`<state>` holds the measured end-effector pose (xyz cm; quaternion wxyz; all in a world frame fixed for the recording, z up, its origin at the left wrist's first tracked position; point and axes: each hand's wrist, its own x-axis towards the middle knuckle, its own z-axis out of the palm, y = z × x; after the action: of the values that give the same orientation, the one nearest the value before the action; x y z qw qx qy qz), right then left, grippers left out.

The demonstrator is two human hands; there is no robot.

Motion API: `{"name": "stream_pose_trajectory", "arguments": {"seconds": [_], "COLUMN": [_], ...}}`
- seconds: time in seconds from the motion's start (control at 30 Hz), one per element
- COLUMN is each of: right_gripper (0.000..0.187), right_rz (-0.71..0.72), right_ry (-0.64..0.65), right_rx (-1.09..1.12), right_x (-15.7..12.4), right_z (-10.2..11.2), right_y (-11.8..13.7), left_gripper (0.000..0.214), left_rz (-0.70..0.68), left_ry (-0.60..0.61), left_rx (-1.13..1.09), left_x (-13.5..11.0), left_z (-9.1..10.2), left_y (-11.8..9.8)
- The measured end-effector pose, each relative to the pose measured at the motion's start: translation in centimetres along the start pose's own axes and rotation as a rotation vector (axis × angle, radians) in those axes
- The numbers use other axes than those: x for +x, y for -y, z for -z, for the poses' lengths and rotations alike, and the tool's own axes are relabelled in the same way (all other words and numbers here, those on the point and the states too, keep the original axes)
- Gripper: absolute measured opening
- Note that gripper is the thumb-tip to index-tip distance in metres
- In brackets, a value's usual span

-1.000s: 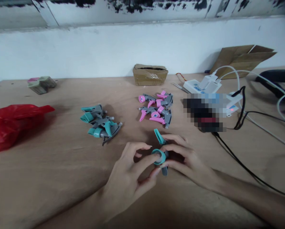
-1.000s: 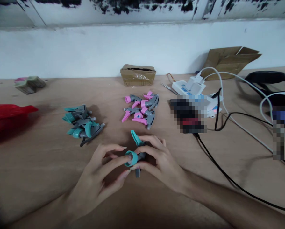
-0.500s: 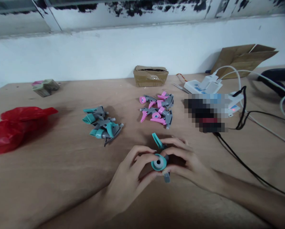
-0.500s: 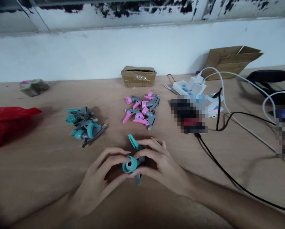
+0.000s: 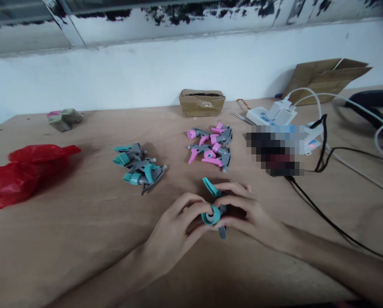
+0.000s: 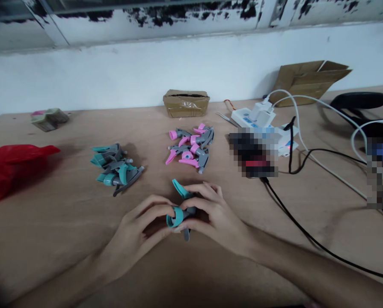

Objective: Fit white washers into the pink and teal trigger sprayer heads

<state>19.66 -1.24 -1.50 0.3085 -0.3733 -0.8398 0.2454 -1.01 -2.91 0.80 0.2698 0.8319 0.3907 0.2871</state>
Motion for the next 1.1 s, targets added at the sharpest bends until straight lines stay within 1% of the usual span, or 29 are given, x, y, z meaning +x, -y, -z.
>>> {"name": "stream_pose_trajectory", "arguments": {"seconds": [0.13, 0.23, 0.3, 0.43, 0.53, 0.63, 0.73, 0.83, 0.97, 1.1], "right_gripper": [0.018, 0.018, 0.018, 0.018, 0.018, 0.019, 0.02, 0.018, 0.017, 0.019], "right_rz": [-0.01, -0.005, 0.007, 0.03, 0.031, 0.038, 0.085, 0.138, 0.185, 0.206], "right_ry": [0.006, 0.003, -0.007, -0.021, -0.015, -0.012, -0.027, -0.075, -0.097, -0.118], "right_rx": [0.01, 0.011, 0.012, 0.029, 0.041, 0.028, 0.0, -0.041, -0.13, -0.19], "right_x": [-0.1, -0.2, -0.2, -0.1, 0.0, 0.0, 0.0, -0.2, -0.5, -0.5], "right_z": [0.1, 0.0, 0.0, 0.1, 0.3, 0.5, 0.4, 0.2, 0.0, -0.1], "right_y": [-0.3, -0.4, -0.3, -0.3, -0.4, -0.5, -0.2, 0.4, 0.7, 0.4], "left_gripper": [0.018, 0.016, 0.014, 0.016, 0.014, 0.011, 0.022, 0.024, 0.024, 0.022], "left_rz": [-0.018, -0.038, -0.019, 0.054, 0.114, 0.274, 0.439, 0.522, 0.561, 0.544], "left_ry": [-0.07, -0.06, -0.029, 0.092, 0.129, 0.103, 0.104, 0.15, 0.203, 0.184], "left_rx": [-0.01, -0.02, -0.051, -0.204, -0.403, -0.605, -0.82, -0.998, -1.077, -1.052], "left_x": [-0.2, -0.2, 0.0, 0.5, 0.7, 0.8, 1.0, 1.1, 1.2, 1.2], "left_z": [-0.5, -0.5, -0.3, 0.6, 1.0, 0.8, 0.3, -0.1, -0.2, -0.4], "left_y": [0.2, 0.4, 0.4, 0.2, 0.2, 0.3, 0.3, 0.2, 0.3, 0.5]}}
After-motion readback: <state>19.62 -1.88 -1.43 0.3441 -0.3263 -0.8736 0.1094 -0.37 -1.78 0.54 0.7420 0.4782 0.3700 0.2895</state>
